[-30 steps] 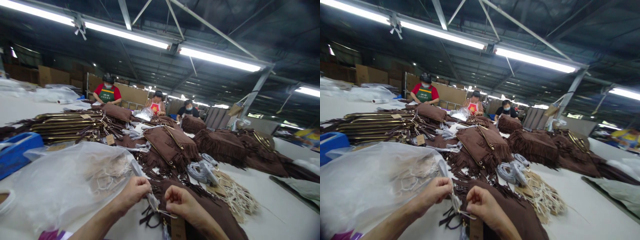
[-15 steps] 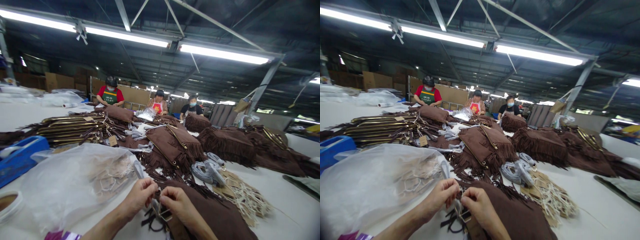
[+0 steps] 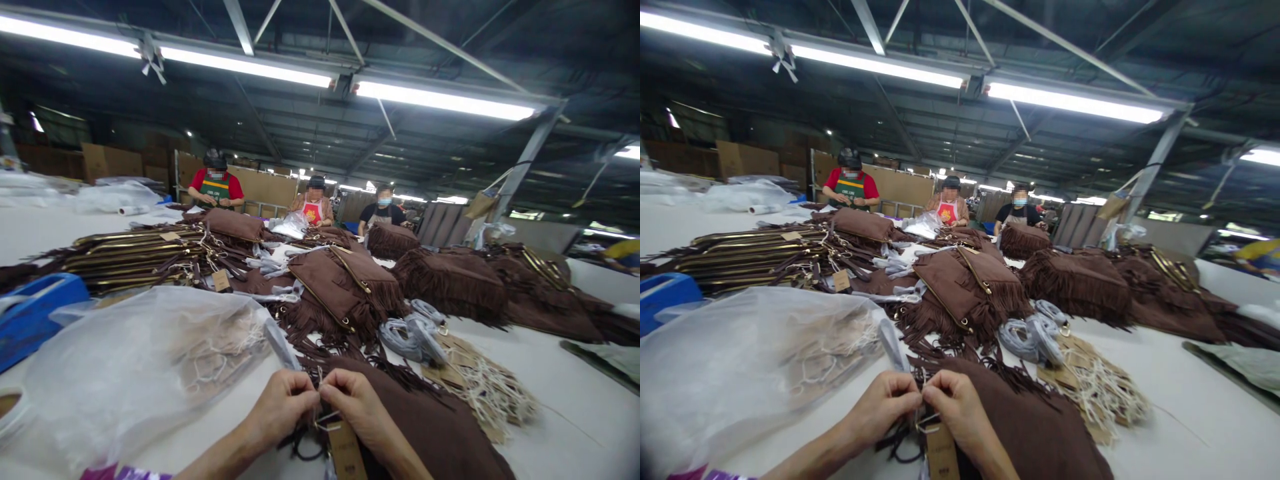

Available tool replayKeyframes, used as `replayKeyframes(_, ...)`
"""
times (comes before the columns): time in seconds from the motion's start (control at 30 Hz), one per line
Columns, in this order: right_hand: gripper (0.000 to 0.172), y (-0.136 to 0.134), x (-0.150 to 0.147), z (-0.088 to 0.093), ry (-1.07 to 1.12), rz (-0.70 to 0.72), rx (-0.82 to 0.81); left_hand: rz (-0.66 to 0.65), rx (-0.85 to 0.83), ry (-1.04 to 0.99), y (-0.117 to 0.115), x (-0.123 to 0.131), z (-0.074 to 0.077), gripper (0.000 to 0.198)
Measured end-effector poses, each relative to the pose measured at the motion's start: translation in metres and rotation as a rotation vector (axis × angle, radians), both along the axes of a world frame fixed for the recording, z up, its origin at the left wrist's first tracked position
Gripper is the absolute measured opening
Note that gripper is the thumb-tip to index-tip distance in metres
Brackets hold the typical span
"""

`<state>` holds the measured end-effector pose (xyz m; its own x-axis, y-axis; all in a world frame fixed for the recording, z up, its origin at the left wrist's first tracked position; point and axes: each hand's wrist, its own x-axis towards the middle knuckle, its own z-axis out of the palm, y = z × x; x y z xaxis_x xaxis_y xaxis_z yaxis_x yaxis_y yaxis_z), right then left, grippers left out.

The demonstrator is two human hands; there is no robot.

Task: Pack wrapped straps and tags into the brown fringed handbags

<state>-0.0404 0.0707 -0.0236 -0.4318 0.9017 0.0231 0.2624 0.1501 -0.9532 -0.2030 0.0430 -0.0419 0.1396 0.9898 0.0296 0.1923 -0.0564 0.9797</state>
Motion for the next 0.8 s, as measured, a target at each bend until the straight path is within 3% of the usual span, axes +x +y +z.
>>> replayKeyframes(0.23,0.024,0.006,0.001,-0.011,-0.021,-0.007,0.049,0.057,0.035,0.014,0.004,-0.002,-0.002,0.016)
replayKeyframes(0.33,0.022,0.005,0.000,-0.013,-0.046,-0.041,0.110,0.015,-0.072,-0.148,0.002,-0.002,0.005,0.016)
replayKeyframes(0.47,0.018,-0.011,0.014,-0.003,-0.147,-0.075,0.292,-0.029,-0.223,-0.293,-0.004,-0.005,0.012,0.015)
replayKeyframes(0.57,0.011,-0.025,0.041,0.004,-0.230,0.180,0.480,-0.022,-0.251,-0.369,-0.004,-0.007,0.010,0.014)
replayKeyframes(0.67,0.026,-0.028,0.068,-0.004,-0.292,0.514,0.689,-0.054,-0.315,-0.484,-0.002,-0.006,0.006,0.015)
replayKeyframes(0.73,0.031,-0.027,0.076,-0.015,-0.374,0.575,0.851,-0.085,-0.356,-0.547,-0.002,-0.005,0.006,0.016)
replayKeyframes(0.8,0.032,-0.026,0.076,-0.025,-0.483,0.532,0.987,-0.115,-0.370,-0.600,-0.004,-0.004,0.008,0.017)
